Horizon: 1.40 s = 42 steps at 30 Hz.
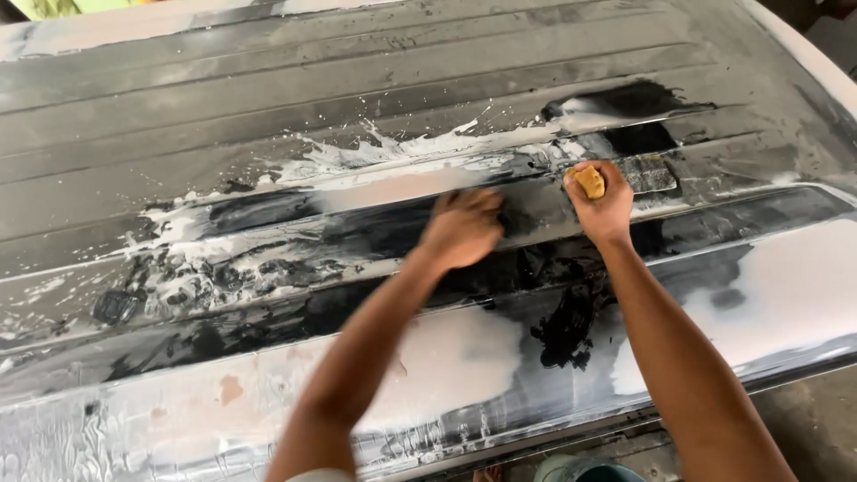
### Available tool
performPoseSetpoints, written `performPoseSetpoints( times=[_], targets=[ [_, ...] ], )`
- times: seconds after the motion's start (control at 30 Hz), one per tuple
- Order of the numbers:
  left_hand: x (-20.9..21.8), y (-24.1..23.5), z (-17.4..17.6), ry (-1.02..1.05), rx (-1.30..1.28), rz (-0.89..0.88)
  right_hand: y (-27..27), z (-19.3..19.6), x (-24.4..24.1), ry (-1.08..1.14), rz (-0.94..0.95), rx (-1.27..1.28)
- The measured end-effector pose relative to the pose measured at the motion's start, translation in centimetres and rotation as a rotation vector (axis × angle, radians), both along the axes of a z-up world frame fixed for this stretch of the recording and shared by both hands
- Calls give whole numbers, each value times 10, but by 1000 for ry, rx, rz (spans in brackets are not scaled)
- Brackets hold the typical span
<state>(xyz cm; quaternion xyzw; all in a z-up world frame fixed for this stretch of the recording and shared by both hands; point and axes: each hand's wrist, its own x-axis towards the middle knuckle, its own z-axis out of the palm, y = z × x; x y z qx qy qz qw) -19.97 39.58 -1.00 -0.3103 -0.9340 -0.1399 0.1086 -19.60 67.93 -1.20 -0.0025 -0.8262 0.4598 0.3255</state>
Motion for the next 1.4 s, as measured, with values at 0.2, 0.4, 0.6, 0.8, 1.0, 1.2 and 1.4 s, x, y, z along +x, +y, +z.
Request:
performPoseSetpoints(
  times=[0.2,0.4,0.6,0.8,1.0,1.2,1.4],
  targets=[
    [35,-51,72,-2,-299,-15,4,-4,3,38,40,48],
    [36,-210,27,-2,-409,341,2,-9,-6,89,7,-31],
    [-49,8,-35,117,-8,-24,4,-12,-9,76,3,77],
    [-27,-41,-1,126,-39,6,11,-18,-9,100,-1,167],
    [42,-250,16,-204,-275,701,5,-22,-19,127,-9,54],
    [-15,-6,-23,34,-370,341,5,-15,-13,100,10,58],
    [-16,-16,1,99,-105,120,7,-13,-14,151,7,187]
  ],
)
